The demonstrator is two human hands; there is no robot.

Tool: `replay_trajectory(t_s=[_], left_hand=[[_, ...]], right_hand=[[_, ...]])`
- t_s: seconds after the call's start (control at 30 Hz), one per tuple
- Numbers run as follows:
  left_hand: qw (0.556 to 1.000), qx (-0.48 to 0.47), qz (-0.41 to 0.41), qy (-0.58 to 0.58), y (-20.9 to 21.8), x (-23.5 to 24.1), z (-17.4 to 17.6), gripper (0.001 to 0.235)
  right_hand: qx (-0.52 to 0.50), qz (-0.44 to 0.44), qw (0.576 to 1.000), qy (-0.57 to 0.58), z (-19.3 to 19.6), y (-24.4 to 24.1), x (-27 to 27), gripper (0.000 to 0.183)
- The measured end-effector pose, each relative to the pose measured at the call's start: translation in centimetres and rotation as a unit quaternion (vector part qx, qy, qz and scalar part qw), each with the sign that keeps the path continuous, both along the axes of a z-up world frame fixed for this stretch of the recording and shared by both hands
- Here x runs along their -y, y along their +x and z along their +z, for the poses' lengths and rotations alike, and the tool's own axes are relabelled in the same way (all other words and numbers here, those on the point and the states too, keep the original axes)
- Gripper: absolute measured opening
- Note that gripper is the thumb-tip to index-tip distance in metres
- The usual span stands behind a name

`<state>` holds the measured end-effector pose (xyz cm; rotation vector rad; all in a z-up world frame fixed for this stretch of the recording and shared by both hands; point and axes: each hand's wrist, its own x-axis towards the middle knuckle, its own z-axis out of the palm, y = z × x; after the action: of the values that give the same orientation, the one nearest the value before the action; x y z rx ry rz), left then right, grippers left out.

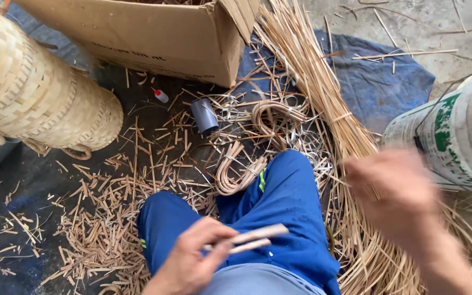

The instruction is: The person sits on the floor and wraps thin rattan strips tightly around a curved bamboo handle, winding the strip along the bend and tucking the ends to secure them. Finished wrapped handles and loose strips are visible around them, and they use scissors to trim a strip near the end.

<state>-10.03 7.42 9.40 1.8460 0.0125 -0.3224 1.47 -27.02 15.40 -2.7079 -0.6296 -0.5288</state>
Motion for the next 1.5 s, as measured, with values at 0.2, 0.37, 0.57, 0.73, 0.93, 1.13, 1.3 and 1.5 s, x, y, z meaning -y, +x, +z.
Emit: replay_trajectory(t_s=[0.2, 0.37, 0.57, 0.73, 0.93, 1.13, 1.3, 1.5], left_hand=[[0.98, 0.089, -0.18, 0.001, 0.8, 3.1, 1.0, 0.015], [0.981, -0.154, -0.107, -0.057, 0.5, 3.3, 0.4, 0.048], [0.98, 0.021, -0.191, -0.051, -0.5, 2.9, 0.4, 0.041], [0.976, 0.064, -0.201, -0.048, -0.6, 3.2, 0.4, 0.032], [0.967, 0.143, -0.207, -0.041, 0.5, 3.7, 0.7, 0.034], [0.957, 0.18, -0.218, -0.059, 0.4, 3.3, 0.4, 0.032], [0.958, 0.157, -0.228, -0.073, 0.0, 3.0, 0.0, 0.031], [0.953, 0.196, -0.22, -0.066, 0.0, 2.9, -0.1, 0.035]], right_hand=[[-0.369, 0.151, 0.882, 0.25, -4.2, -5.4, -4.0, 0.024], [-0.49, 0.16, 0.818, 0.255, -5.9, -7.7, -2.5, 0.023], [-0.529, 0.116, 0.805, 0.243, -5.2, -8.9, -2.8, 0.034], [-0.447, 0.146, 0.841, 0.268, -5.0, -10.1, -2.7, 0.022], [-0.375, 0.161, 0.884, 0.229, -3.7, -10.4, -3.5, 0.015], [-0.357, 0.154, 0.892, 0.229, -4.6, -11.3, -3.9, 0.02], [-0.35, 0.192, 0.892, 0.212, -4.6, -10.9, -4.0, 0.031], [-0.349, 0.256, 0.874, 0.22, -4.6, -10.4, -3.6, 0.033]])
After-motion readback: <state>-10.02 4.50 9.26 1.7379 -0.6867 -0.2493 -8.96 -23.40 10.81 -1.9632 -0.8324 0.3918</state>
